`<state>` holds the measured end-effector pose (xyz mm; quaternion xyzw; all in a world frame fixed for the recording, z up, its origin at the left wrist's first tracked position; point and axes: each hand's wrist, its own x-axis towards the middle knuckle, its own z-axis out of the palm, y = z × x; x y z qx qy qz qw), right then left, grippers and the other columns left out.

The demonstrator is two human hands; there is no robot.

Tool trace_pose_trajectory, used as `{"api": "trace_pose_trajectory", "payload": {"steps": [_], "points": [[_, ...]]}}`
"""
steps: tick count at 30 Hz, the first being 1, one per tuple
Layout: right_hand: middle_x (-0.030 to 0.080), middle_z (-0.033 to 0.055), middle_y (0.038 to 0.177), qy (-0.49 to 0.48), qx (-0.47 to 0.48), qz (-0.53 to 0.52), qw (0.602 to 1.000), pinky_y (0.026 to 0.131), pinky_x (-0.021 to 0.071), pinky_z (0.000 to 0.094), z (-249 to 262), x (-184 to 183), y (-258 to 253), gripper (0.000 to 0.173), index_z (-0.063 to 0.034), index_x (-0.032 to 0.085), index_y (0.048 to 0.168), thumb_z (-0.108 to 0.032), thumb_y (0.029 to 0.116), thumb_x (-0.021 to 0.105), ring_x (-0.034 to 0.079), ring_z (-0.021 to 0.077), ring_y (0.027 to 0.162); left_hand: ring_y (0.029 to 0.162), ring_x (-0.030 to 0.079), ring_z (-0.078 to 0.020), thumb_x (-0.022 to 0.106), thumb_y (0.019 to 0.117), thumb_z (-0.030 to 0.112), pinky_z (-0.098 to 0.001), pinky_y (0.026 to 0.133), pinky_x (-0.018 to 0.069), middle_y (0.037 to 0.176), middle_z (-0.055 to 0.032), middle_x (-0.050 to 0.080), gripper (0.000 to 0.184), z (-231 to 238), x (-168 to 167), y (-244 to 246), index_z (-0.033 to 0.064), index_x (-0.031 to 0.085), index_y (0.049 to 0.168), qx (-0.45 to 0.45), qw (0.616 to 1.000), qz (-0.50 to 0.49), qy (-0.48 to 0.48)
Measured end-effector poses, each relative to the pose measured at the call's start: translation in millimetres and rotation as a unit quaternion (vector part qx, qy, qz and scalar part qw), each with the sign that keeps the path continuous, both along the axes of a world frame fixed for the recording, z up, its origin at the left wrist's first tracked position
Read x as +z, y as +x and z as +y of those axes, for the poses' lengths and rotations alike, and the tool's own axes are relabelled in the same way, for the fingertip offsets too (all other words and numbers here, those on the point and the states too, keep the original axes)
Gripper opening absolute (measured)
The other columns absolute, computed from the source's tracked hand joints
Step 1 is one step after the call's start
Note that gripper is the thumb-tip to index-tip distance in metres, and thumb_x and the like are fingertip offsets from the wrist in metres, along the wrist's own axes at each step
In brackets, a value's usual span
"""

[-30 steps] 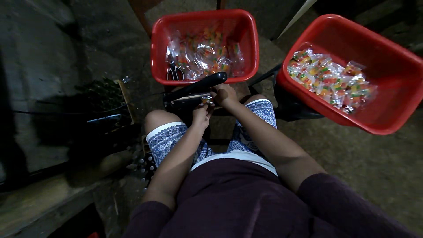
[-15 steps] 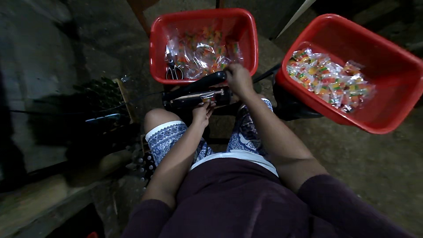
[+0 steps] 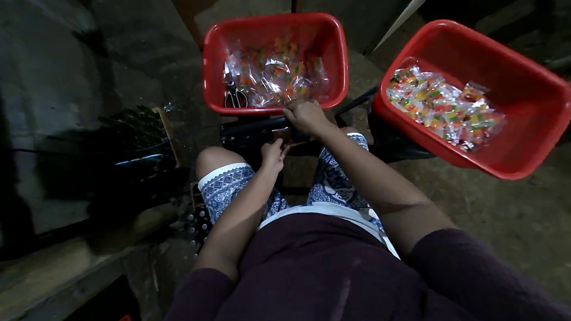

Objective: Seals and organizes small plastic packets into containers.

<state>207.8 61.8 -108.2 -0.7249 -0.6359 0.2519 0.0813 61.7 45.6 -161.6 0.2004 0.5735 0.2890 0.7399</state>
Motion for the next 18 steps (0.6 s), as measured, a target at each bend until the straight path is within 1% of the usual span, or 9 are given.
{"api": "trace_pose_trajectory", "payload": {"steps": [1, 3, 5, 9, 11, 14, 16, 18], "points": [[0.064, 0.0169, 0.137, 0.016, -0.008, 0.007, 1.000, 0.114, 0.0327, 0.0622, -2, -8, 0, 0.050, -0.0055, 0.069, 0.131, -0.034, 0.1114, 0.033, 0.057, 0.0348, 0.133, 0.081, 0.066, -0.0151, 0.054, 0.1029, 0.004, -0.0286, 0.075, 0.0585, 0.100, -0.0118, 0.064, 0.018, 0, 1, 0, -0.0039, 0.055, 0.119, -0.002, 1.000, -0.003, -0.002], [0.057, 0.0135, 0.148, 0.036, -0.018, 0.019, 0.999, 0.120, 0.0246, 0.0622, -4, -15, 0, 0.048, -0.0062, 0.064, 0.138, -0.032, 0.1116, 0.033, 0.046, 0.0327, 0.144, 0.083, 0.067, -0.0157, 0.054, 0.1026, 0.004, -0.0287, 0.076, 0.0594, 0.102, -0.0128, 0.063, 0.021, 0, 2, 0, -0.0047, 0.054, 0.122, 0.000, 1.000, -0.004, -0.009], [0.054, 0.0125, 0.152, 0.048, -0.026, 0.029, 0.998, 0.121, 0.0203, 0.0649, -5, -18, -1, 0.046, -0.0080, 0.060, 0.142, -0.030, 0.1117, 0.033, 0.040, 0.0333, 0.148, 0.084, 0.068, -0.0162, 0.055, 0.1025, 0.004, -0.0283, 0.076, 0.0597, 0.105, -0.0137, 0.063, 0.023, 0, 2, 1, -0.0053, 0.053, 0.124, 0.001, 1.000, -0.006, -0.010], [0.053, 0.0124, 0.153, 0.065, -0.040, 0.029, 0.997, 0.121, 0.0169, 0.0675, -7, -27, -1, 0.046, -0.0097, 0.059, 0.144, -0.030, 0.1119, 0.033, 0.039, 0.0339, 0.149, 0.089, 0.068, -0.0164, 0.056, 0.1032, 0.006, -0.0273, 0.077, 0.0591, 0.113, -0.0164, 0.061, 0.032, 1, 2, 1, -0.0055, 0.046, 0.131, -0.005, 1.000, -0.006, -0.020], [0.051, 0.0118, 0.155, 0.078, -0.046, 0.025, 0.996, 0.121, 0.0133, 0.0691, -9, -35, -2, 0.046, -0.0106, 0.057, 0.146, -0.030, 0.1120, 0.033, 0.036, 0.0343, 0.151, 0.087, 0.068, -0.0145, 0.058, 0.1034, 0.008, -0.0258, 0.076, 0.0584, 0.110, -0.0145, 0.062, 0.032, 1, 1, 1, -0.0044, 0.046, 0.130, -0.011, 1.000, -0.002, -0.019], [0.053, 0.0074, 0.154, 0.122, -0.062, -0.005, 0.991, 0.121, 0.0096, 0.0707, -12, -53, -4, 0.045, -0.0141, 0.058, 0.146, -0.029, 0.1113, 0.033, 0.035, 0.0327, 0.152, 0.086, 0.069, -0.0123, 0.059, 0.1034, 0.010, -0.0253, 0.076, 0.0587, 0.106, -0.0117, 0.065, 0.029, 0, -1, 0, -0.0038, 0.049, 0.127, -0.019, 1.000, -0.002, -0.009], [0.050, 0.0062, 0.156, 0.132, -0.060, -0.019, 0.989, 0.121, 0.0082, 0.0704, -14, -58, -5, 0.045, -0.0152, 0.057, 0.147, -0.029, 0.1113, 0.033, 0.032, 0.0321, 0.153, 0.084, 0.069, -0.0122, 0.060, 0.1028, 0.010, -0.0252, 0.076, 0.0588, 0.104, -0.0109, 0.065, 0.028, 0, 0, 0, -0.0031, 0.050, 0.125, -0.017, 1.000, -0.002, -0.012], [0.049, 0.0059, 0.157, 0.136, -0.059, -0.027, 0.989, 0.121, 0.0088, 0.0699, -14, -58, -4, 0.045, -0.0162, 0.058, 0.147, -0.029, 0.1112, 0.033, 0.031, 0.0326, 0.153, 0.083, 0.069, -0.0122, 0.061, 0.1025, 0.011, -0.0252, 0.075, 0.0587, 0.102, -0.0108, 0.066, 0.027, 0, 1, 0, -0.0022, 0.050, 0.123, -0.015, 1.000, -0.002, -0.013]]}}
